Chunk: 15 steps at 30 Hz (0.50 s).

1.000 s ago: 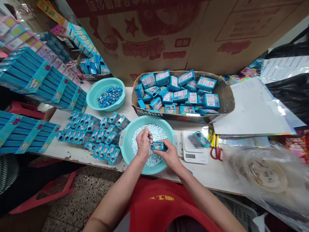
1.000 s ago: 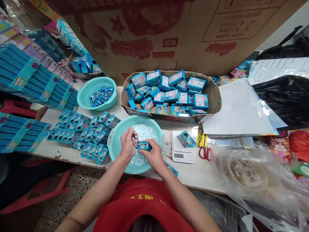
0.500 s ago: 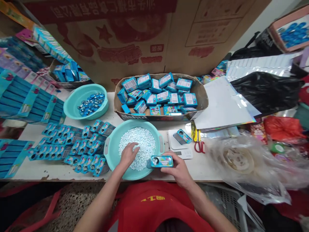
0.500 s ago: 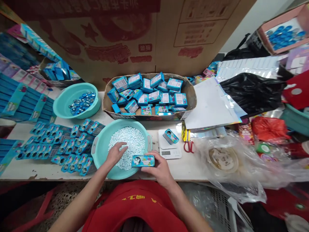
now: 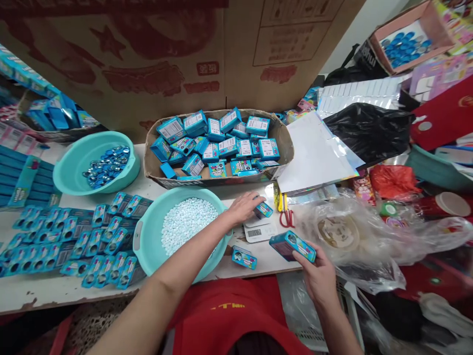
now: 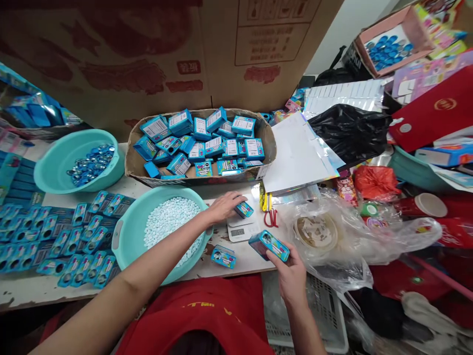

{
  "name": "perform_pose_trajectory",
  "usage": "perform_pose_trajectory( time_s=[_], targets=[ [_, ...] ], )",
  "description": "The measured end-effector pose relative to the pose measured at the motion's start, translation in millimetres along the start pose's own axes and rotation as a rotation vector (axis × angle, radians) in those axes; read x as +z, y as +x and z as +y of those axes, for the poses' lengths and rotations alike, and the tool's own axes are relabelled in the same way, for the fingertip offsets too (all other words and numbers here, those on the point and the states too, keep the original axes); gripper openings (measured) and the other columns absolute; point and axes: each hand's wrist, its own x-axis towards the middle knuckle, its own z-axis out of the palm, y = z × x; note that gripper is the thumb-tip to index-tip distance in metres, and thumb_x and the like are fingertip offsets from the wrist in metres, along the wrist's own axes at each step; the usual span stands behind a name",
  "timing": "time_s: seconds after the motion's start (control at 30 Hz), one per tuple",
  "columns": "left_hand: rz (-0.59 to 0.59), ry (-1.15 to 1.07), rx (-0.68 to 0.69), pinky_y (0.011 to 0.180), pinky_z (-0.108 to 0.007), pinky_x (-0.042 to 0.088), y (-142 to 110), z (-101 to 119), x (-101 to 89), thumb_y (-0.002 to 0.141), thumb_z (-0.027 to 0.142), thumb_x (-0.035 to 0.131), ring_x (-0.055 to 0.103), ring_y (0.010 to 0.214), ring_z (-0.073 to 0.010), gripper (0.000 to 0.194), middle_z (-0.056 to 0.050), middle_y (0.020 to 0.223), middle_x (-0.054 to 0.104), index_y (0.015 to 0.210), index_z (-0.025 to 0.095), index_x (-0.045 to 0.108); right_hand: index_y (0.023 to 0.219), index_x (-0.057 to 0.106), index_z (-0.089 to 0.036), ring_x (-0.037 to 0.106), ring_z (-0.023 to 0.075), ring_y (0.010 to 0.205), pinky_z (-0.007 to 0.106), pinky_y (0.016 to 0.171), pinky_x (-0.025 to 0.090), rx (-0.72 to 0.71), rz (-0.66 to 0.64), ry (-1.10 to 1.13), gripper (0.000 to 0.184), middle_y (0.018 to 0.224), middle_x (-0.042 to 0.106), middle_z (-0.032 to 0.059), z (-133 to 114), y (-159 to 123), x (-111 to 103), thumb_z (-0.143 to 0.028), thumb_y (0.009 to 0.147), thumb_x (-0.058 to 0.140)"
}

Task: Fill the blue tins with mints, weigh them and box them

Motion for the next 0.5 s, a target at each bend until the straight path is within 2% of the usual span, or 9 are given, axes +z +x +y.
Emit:
perform_pose_trajectory(
  time_s=[0.07,0.1,0.23,0.3,0.37,0.5],
  targets=[
    [-0.003,-0.041,-0.084,0.083,-0.032,0.044,7,-2,3.5,0.079,0.020,0.058,0.055,0.100,-0.0220,0.035,-0.006,0.113,0.057,0.113,0.024,0.055,0.092,0.061,-0.018,0.059,0.0165,0.073,0.032,0.070,0.049,-0.052,0.019,0.006,0.051,0.082,0.066,0.0018,4,11,16,-0.036,0.050,0.082],
    [0.049,-0.071,-0.153,0.080,-0.031,0.044,6,-3,1.7,0.079,0.024,0.059,0.056,0.097,-0.0215,0.030,-0.005,0.108,0.057,0.109,0.023,0.056,0.093,0.060,-0.018,0.059,0.0167,0.074,0.033,0.071,0.049,-0.081,0.032,0.002,0.051,0.083,0.066,0.0021,7,17,26,-0.037,0.051,0.082],
    [0.372,-0.233,-0.416,0.079,-0.028,0.042,-26,-6,-27.6,0.074,0.029,0.065,0.056,0.092,-0.0190,0.031,-0.002,0.099,0.059,0.102,0.021,0.056,0.094,0.059,-0.017,0.059,0.0187,0.084,0.036,0.079,0.048,-0.208,0.028,-0.031,0.050,0.093,0.064,0.0047,14,49,64,-0.040,0.055,0.079],
    [0.459,-0.320,-0.495,0.075,-0.027,0.042,-55,-7,-48.6,0.073,0.030,0.065,0.056,0.083,-0.0166,0.029,0.000,0.091,0.061,0.099,0.021,0.056,0.094,0.059,-0.017,0.059,0.0195,0.085,0.038,0.081,0.048,-0.257,-0.004,-0.052,0.049,0.094,0.062,0.0050,17,63,81,-0.042,0.056,0.077],
    [0.496,-0.373,-0.563,0.070,-0.025,0.041,-90,-6,-67.2,0.073,0.032,0.064,0.055,0.076,-0.0150,0.027,0.002,0.083,0.061,0.096,0.021,0.057,0.094,0.058,-0.016,0.059,0.0204,0.084,0.040,0.082,0.048,-0.281,-0.041,-0.086,0.051,0.091,0.062,0.0050,19,72,94,-0.044,0.056,0.076],
    [0.590,-0.343,-0.734,0.071,-0.026,0.042,-175,-6,-93.2,0.071,0.037,0.064,0.054,0.075,-0.0149,0.030,0.002,0.084,0.062,0.096,0.021,0.058,0.096,0.059,-0.014,0.059,0.0246,0.084,0.048,0.085,0.046,-0.286,-0.059,-0.176,0.060,0.086,0.061,0.0059,25,74,105,-0.048,0.050,0.078]
  ],
)
